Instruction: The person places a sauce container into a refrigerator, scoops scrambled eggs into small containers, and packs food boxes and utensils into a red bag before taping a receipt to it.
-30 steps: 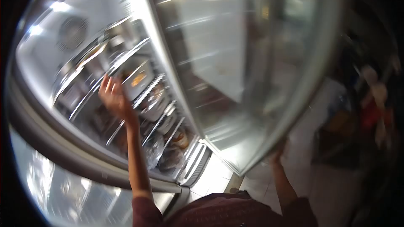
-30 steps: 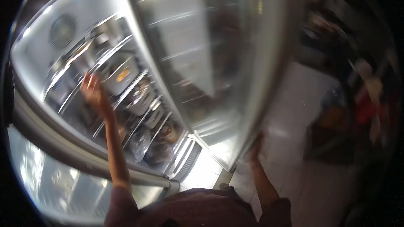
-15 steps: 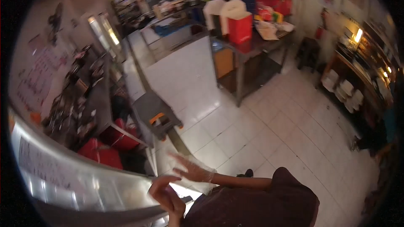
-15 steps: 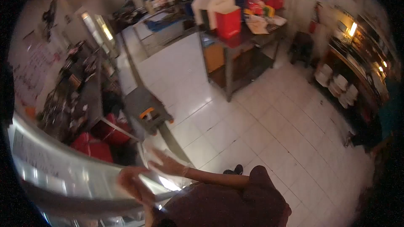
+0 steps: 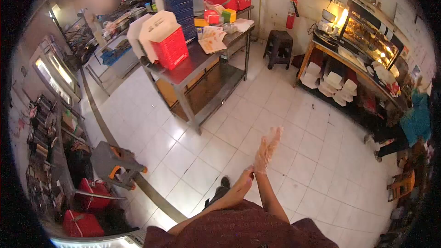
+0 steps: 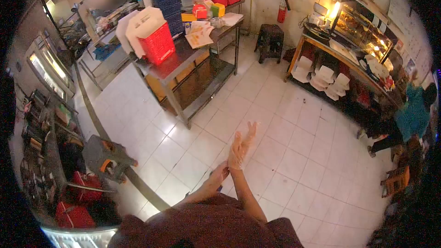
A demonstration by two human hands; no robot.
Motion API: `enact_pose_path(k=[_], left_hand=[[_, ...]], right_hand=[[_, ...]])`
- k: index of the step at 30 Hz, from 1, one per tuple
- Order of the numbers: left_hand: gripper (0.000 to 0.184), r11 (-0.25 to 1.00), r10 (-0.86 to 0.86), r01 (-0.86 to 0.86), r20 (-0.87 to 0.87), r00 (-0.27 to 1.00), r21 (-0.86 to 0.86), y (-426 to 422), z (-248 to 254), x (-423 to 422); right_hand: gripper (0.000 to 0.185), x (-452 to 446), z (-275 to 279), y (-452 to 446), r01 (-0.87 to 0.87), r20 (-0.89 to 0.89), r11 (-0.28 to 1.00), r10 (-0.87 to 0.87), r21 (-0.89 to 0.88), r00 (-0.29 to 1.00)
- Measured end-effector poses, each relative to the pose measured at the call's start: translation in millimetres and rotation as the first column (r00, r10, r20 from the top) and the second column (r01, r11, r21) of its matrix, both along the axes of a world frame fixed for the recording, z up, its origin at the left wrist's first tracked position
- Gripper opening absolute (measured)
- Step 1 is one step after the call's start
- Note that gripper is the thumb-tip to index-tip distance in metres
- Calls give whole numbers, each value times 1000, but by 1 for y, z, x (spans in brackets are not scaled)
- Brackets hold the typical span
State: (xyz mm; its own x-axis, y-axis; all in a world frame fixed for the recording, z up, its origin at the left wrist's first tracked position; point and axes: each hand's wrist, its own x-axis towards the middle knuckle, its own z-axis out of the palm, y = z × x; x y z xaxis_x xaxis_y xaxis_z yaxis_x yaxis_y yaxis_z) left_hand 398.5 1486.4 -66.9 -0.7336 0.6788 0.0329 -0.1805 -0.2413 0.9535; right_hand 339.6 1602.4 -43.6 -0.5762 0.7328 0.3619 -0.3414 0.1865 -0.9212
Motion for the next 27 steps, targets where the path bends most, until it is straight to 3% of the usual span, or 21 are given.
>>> enact_pose_path(k=[2, 3, 4, 7, 10, 13, 14, 15, 18, 19, 21, 23, 25, 27], left_hand=[[48, 989, 6, -43, -253, 967, -142, 32, 2, -35], [51, 995, 62, -52, -130, 990, 80, 54, 25, -58], [51, 992, 100, -86, -163, 982, 92, 74, 21, -79], [52, 970, 227, -195, -256, 940, 144, 133, 14, -150], [54, 927, 368, -320, -306, 878, 195, 192, 4, -212], [52, 999, 46, -50, -571, 820, 7, 222, 18, -281], [51, 997, -76, 60, -622, 779, -48, 228, 27, -304], [40, 977, -208, 191, -561, 801, -91, 237, 30, -330], [30, 939, -319, 170, -570, 757, -300, 257, 35, -420], [24, 977, -117, -42, -690, 714, -209, 268, 25, -455], [24, 900, 97, -401, -816, 570, -173, 285, 19, -544], [26, 886, 341, -456, -551, 762, -82, 303, 12, -645], [28, 796, 449, -603, -613, 650, -56, 310, 11, -750], [27, 670, 489, -742, -738, 466, -25, 312, 28, -831]], right_hand=[[55, -22, -11, 26, -12, 54, 996, 7, 83, 999], [57, -35, -22, 38, -49, 88, 987, 36, 151, 995], [58, -51, -29, 50, -87, 122, 972, 62, 218, 991], [59, -120, -26, 98, -14, 165, 995, -2, 94, 986], [60, -189, -13, 163, -31, -18, 999, 31, -17, 999], [61, -242, -10, 227, 37, -149, 992, -56, -123, 987], [52, -257, -10, 248, 56, -125, 982, -80, -183, 989], [44, -272, -11, 268, 74, -104, 967, -102, -243, 989], [22, -321, -34, 336, 141, -47, 929, -167, -341, 985], [19, -342, -41, 357, 167, -27, 920, -189, -354, 982], [18, -387, -47, 396, 217, -1, 923, -229, -317, 973], [20, -434, -53, 434, 244, 56, 912, -239, -331, 969], [19, -500, -56, 471, 239, 101, 881, -217, -408, 971], [16, -561, -69, 501, 86, 106, 977, -66, -193, 992]])
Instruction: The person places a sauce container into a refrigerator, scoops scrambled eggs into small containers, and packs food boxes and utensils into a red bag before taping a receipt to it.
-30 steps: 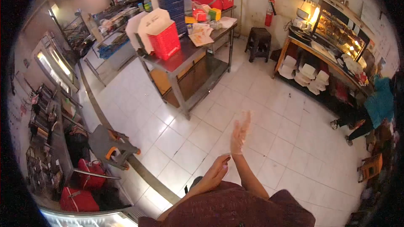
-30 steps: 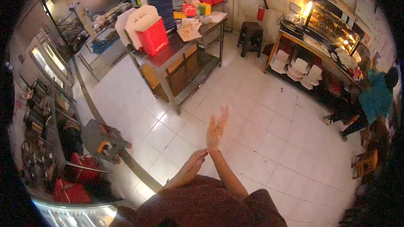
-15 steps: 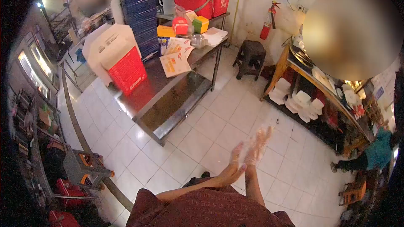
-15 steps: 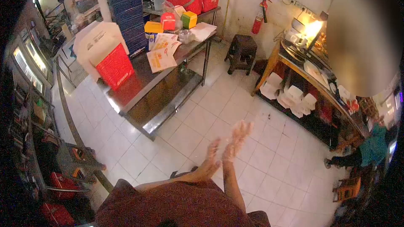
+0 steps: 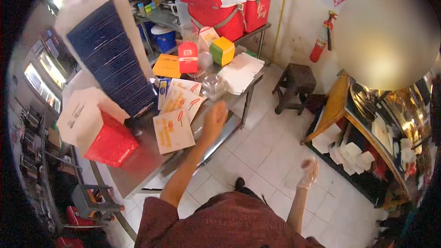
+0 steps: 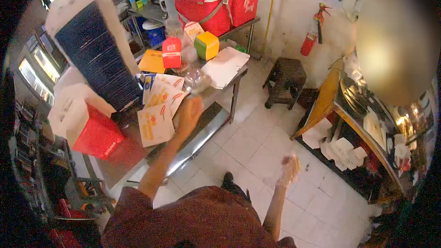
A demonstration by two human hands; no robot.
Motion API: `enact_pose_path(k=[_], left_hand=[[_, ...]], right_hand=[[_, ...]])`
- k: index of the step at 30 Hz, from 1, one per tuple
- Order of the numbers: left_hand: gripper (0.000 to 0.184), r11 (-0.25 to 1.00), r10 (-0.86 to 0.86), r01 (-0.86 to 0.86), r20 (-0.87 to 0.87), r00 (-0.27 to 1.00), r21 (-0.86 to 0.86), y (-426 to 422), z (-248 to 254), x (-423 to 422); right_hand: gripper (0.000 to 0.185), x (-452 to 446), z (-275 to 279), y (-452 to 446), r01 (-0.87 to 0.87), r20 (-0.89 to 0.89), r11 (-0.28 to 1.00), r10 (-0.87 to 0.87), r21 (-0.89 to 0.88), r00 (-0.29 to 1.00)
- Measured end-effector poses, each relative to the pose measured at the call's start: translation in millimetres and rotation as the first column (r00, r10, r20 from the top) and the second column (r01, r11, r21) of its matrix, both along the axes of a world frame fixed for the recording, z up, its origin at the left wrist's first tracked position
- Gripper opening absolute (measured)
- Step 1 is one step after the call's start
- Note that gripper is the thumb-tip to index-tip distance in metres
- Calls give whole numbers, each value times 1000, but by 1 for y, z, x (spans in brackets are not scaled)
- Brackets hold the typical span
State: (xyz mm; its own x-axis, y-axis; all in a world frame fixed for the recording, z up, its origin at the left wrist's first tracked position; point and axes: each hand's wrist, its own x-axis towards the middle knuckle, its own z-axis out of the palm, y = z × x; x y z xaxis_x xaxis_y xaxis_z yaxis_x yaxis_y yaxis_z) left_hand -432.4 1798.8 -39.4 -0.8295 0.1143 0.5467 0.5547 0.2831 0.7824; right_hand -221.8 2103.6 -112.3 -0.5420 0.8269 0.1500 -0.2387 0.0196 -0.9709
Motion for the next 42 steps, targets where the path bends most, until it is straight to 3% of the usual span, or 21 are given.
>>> enact_pose_path(k=[1, 4, 7, 8, 11, 13, 14, 17, 20, 21, 22, 23, 24, 25, 27, 29, 31, 33, 37, 39, 42], left_hand=[[28, 998, 48, -46, 42, 998, -48, -1, 6, -37], [30, 981, 163, -155, 65, 985, -114, -11, 5, -148], [38, 961, 171, -159, 36, 985, -227, -23, -37, -268], [45, 925, 207, -205, -28, 978, -320, -19, -37, -304], [68, 777, 235, -235, -77, 969, -584, -18, -62, -369], [85, 694, 250, -186, -10, 968, -696, -24, -68, -419], [97, 491, 320, -168, -2, 947, -855, -36, -118, -461], [95, 592, 363, 14, 283, 888, -806, -34, -71, -442], [92, 476, 361, -19, 176, 916, -879, -41, -113, -460], [89, 446, 367, -34, 148, 918, -895, -39, -108, -460], [85, 422, 388, -37, 144, 910, -906, -26, -52, -437], [81, 397, 413, -33, 147, 899, -917, -19, -23, -421], [86, 707, 399, -77, 307, 864, -703, -29, -33, -419], [86, 722, 406, -116, 282, 869, -682, -30, -33, -417], [85, 744, 408, -187, 215, 887, -641, -23, -23, -414], [84, 746, 445, -253, 178, 877, -616, -16, -3, -400], [84, 713, 508, -297, 176, 843, -635, -4, 25, -381], [85, 734, 486, -286, 182, 855, -616, 17, 64, -360], [85, 741, 357, -167, 171, 919, -650, 56, 99, -337], [66, 808, 337, -207, 145, 930, -551, 55, 101, -344], [41, 828, 417, -315, 135, 899, -463, 15, 108, -393]], right_hand=[[18, -24, -2, 13, -96, 41, 989, 92, 114, 995], [19, -127, 48, -8, -166, 64, 979, 174, -119, 983], [21, -204, 58, -15, -443, -20, 895, 443, -45, 896], [23, -228, 47, -3, -505, 178, 863, 494, 19, 851], [24, -281, 37, -12, -526, 169, 834, 502, 164, 848], [24, -316, 31, -11, -542, 190, 840, 530, 14, 826], [25, -325, 27, -7, -547, 219, 833, 550, -78, 806], [25, -363, 30, 3, -666, 311, 741, 656, -90, 688], [27, -405, 14, 12, -653, 205, 719, 695, -239, 689], [27, -424, 25, 12, -687, 401, 726, 629, 2, 666], [28, -439, 45, 9, -722, 566, 652, 512, 234, 646], [27, -454, 36, 13, -757, 587, 609, 532, 236, 610], [26, -469, 27, 18, -791, 606, 564, 550, 237, 574], [25, -495, -19, 32, -815, 471, 579, 710, 31, 523], [23, -527, -27, 28, -864, 327, 476, 852, -163, 408], [23, -552, 34, 6, -934, 392, 335, 882, -126, 263], [24, -574, 20, 2, -960, 444, 279, 863, -19, 242], [24, -584, 76, -39, -922, 262, 197, 959, -334, 110], [18, -607, 87, -86, -1000, 249, -6, 968, -19, -10], [16, -612, 107, -92, -991, 194, -62, 977, -120, -85], [15, -619, 113, -77, -990, 184, 115, 978, -83, 98]])
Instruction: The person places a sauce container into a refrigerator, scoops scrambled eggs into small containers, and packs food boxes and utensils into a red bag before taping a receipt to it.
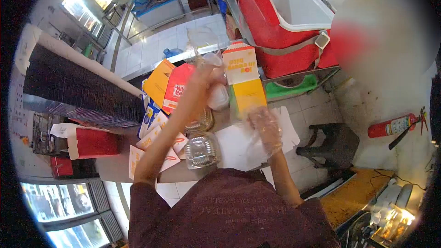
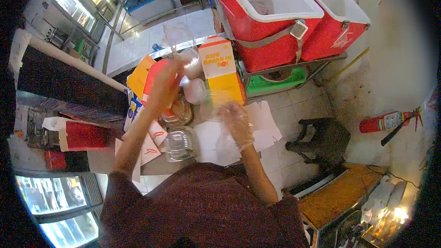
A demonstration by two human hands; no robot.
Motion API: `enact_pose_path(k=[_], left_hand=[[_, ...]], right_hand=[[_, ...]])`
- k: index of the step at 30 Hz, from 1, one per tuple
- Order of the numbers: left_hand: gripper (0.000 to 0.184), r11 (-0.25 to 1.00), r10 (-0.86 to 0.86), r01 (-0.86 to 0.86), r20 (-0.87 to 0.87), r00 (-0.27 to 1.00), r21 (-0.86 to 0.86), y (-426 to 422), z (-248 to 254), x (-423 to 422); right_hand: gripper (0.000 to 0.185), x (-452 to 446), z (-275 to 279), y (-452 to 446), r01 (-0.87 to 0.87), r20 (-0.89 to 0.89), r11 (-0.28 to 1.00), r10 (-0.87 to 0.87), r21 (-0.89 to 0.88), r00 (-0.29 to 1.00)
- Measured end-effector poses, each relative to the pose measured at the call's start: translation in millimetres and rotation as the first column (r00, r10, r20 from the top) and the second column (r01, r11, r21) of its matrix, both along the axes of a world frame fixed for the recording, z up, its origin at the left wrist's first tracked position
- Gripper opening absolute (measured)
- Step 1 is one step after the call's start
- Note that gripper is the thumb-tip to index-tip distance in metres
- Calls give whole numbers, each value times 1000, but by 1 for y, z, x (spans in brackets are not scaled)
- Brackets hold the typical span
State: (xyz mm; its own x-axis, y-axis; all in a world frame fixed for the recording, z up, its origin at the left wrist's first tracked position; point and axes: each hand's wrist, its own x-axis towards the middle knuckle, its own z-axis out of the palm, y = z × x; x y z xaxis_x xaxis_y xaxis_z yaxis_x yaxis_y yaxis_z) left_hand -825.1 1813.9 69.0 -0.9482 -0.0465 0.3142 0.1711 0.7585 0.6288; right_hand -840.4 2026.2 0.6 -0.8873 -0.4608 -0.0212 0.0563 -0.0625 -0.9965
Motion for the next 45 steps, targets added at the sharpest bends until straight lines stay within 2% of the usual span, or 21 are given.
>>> enact_pose_path(k=[1, 3, 5, 6, 9, 10, 12, 13, 14, 16, 18, 20, 23, 26, 29, 31, 32, 33, 36, 42, 45], left_hand=[[31, 998, 58, -59, -50, 997, -29, -18, 8, -25], [17, 939, -6, -57, -180, 984, -340, -66, -26, -91], [23, 718, -21, 39, 33, 999, -695, -119, -100, -150], [28, 560, 4, 114, 141, 990, -821, -117, -99, -157], [42, 563, -75, 496, 556, 828, -661, -104, -99, -163], [46, 585, -219, 507, 478, 851, -634, -112, -114, -168], [44, 524, -214, 490, 448, 868, -697, -124, -145, -171], [43, 494, -212, 475, 428, 878, -728, -111, -129, -165], [40, 614, -39, 276, 320, 947, -740, -96, -118, -147], [37, 554, -87, 184, 164, 983, -812, -135, -185, -164], [31, 542, -64, 76, 49, 997, -837, -136, -194, -160], [23, 563, 43, -43, -22, 999, -825, -90, -141, -129], [20, 757, 149, -60, 82, 985, -650, -77, -120, -125], [24, 851, -22, -150, -320, 947, -503, -82, -132, -127], [23, 889, -168, 175, 55, 984, -423, -100, -127, -135], [15, 729, -122, 215, 185, 975, -650, -79, -99, -120], [14, 468, -139, 168, 116, 984, -868, -71, -96, -117], [13, 157, -178, 85, 56, 982, -984, -68, -97, -115], [8, 336, -138, 52, 5, 990, -940, -79, -123, -114], [19, 409, 31, -52, -43, 999, -911, -69, -120, -97], [21, 247, -255, -103, -167, 952, -964, -83, -122, -87]], right_hand=[[18, 0, 5, 6, 73, -18, 997, -72, 38, 997], [18, 1, -5, 15, 129, 19, 991, -128, -29, 992], [18, 4, -6, 23, 167, 74, 986, -165, -26, 983], [18, 9, -2, 27, 180, 118, 984, -180, 12, 977], [17, 12, -10, 37, 223, 251, 974, -226, 43, 941], [17, 13, -16, 39, 239, 298, 970, -240, 40, 924], [17, 12, -38, 47, 253, 266, 967, -254, 38, 930], [16, 12, -44, 50, 258, 246, 965, -259, 37, 934], [16, 11, -47, 52, 264, 239, 964, -265, 39, 934], [16, 9, -50, 53, 271, 225, 962, -273, 41, 935], [15, 7, -59, 53, 313, 250, 950, -300, -13, 921], [15, 6, -62, 53, 324, 271, 945, -303, -36, 914], [14, 6, -55, 53, 279, 274, 960, -270, 4, 923], [14, 7, -49, 53, 234, 249, 971, -240, 52, 938], [15, 8, -75, 53, 251, 259, 968, -244, 7, 935], [16, 9, -68, 52, 254, 282, 967, -242, -7, 928], [15, 8, -64, 52, 241, 263, 970, -244, 42, 933], [15, 7, -59, 53, 229, 244, 969, -245, 91, 938], [14, 7, -80, 56, 242, 235, 965, -260, 104, 937], [15, 4, -83, 62, 301, 269, 953, -301, 44, 915], [15, 3, -83, 65, 300, 281, 954, -281, -24, 918]])
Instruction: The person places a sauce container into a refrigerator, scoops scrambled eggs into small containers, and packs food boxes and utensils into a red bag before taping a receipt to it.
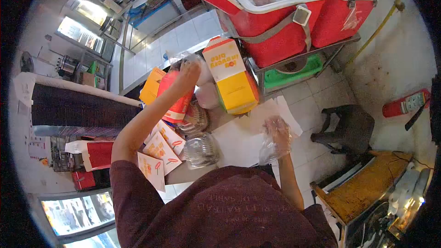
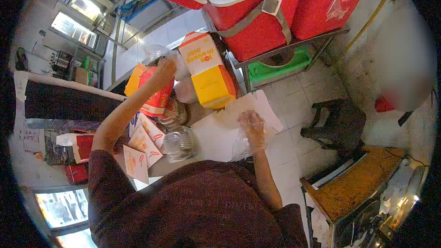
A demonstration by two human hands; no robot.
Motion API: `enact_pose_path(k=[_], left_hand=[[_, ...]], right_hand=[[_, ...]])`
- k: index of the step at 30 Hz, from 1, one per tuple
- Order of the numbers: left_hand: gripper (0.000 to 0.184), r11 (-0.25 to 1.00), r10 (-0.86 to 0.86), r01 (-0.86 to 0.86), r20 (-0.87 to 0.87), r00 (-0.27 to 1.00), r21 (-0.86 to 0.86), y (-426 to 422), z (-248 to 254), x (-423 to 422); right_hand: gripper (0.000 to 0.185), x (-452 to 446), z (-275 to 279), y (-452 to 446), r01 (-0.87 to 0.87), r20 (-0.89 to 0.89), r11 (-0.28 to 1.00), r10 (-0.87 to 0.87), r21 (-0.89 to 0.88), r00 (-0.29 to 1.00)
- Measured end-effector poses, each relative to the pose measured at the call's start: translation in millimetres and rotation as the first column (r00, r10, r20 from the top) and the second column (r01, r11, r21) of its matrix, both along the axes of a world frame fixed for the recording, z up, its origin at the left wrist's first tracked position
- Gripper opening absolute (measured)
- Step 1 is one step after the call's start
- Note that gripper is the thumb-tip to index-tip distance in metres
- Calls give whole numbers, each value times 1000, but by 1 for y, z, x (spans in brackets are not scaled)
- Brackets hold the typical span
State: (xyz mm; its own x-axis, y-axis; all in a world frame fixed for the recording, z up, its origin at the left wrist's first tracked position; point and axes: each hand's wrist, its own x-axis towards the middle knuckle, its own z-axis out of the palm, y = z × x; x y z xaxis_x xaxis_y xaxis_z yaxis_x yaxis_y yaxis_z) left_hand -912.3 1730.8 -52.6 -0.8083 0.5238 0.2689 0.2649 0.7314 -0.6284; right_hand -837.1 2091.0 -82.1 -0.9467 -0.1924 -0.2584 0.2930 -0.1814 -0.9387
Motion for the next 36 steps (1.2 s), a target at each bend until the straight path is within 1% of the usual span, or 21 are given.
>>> enact_pose_path(k=[2, 4, 6, 7, 9, 11, 12, 13, 16, 17, 18, 19, 20, 22, 23, 26, 29, 32, 33, 34, 36], left_hand=[[23, 989, 87, -124, 364, 927, 81, -3, 8, -1], [23, 980, 117, -181, 503, 856, 80, -9, 8, -4], [21, 989, 115, -143, 448, 887, 29, -17, -4, -8], [17, 937, 153, -287, 508, 848, 196, -8, 11, -8], [10, 693, 170, -551, 638, 751, 465, 11, 36, -10], [9, 445, 137, -686, 714, 687, 576, 3, 35, -9], [9, 302, 111, -738, 746, 656, 604, 6, 41, -7], [11, 85, 52, -820, 819, 571, 566, 9, 46, -7], [8, -126, -140, -806, 794, 592, 579, 16, 60, -1], [8, 144, -8, -762, 771, 637, 631, 14, 58, 1], [8, 410, 105, -682, 711, 695, 606, 9, 55, 1], [8, 586, 151, -569, 612, 777, 577, 7, 49, 3], [8, 736, 191, -449, 481, 856, 506, 5, 43, 5], [5, 884, 130, -193, 172, 976, 427, 21, 38, 13], [4, 912, 328, -377, 263, 907, 163, 28, 37, 12], [4, 865, 459, -499, 325, 827, 47, 44, 49, 13], [2, 872, 482, -488, 243, 842, -40, 50, 53, 24], [3, 885, 405, -452, 291, 866, 114, 39, 62, 34], [3, 929, 362, -370, 159, 919, 23, 31, 64, 32], [4, 916, 356, -380, 177, 917, 126, 28, 72, 30], [7, 860, 342, -393, 203, 917, 326, 21, 93, 30]], right_hand=[[15, -1, -9, 3, -16, -13, 1000, 16, -7, 1000], [15, -4, -19, 4, -37, -22, 999, 38, 31, 999], [16, -5, -24, 6, -52, -86, 995, 59, 84, 995], [16, -5, -25, 7, -54, -117, 992, 67, 112, 991], [16, -3, -26, 7, -28, -84, 995, 37, 100, 996], [16, -1, -31, 8, -9, -45, 999, 11, 52, 999], [16, -2, -34, 7, -2, -24, 1000, 2, 7, 1000], [16, -2, -36, 7, 5, -3, 999, -5, -37, 1000], [15, -2, -22, 10, -34, 56, 999, 34, -9, 998], [15, -2, -13, 12, -70, 28, 995, 69, 66, 997], [15, -4, -3, 14, -104, 1, 984, 105, 141, 994], [15, -5, 2, 15, -135, -24, 967, 143, 217, 989], [15, -5, -5, 14, -122, 11, 984, 121, 129, 993], [15, -4, -21, 12, -83, 88, 995, 86, -48, 992], [15, -4, -27, 13, -95, 89, 995, 97, -31, 991], [16, -8, -37, 16, -117, 73, 993, 116, 11, 991], [19, -9, -51, 19, -134, 18, 988, 133, 83, 991], [18, -12, -40, 22, -165, -70, 956, 186, 242, 980], [17, -13, -38, 23, -170, -108, 940, 210, 296, 972], [15, -15, -38, 24, -172, -149, 921, 236, 349, 960], [17, -15, -43, 23, -180, -93, 956, 206, 230, 974]])
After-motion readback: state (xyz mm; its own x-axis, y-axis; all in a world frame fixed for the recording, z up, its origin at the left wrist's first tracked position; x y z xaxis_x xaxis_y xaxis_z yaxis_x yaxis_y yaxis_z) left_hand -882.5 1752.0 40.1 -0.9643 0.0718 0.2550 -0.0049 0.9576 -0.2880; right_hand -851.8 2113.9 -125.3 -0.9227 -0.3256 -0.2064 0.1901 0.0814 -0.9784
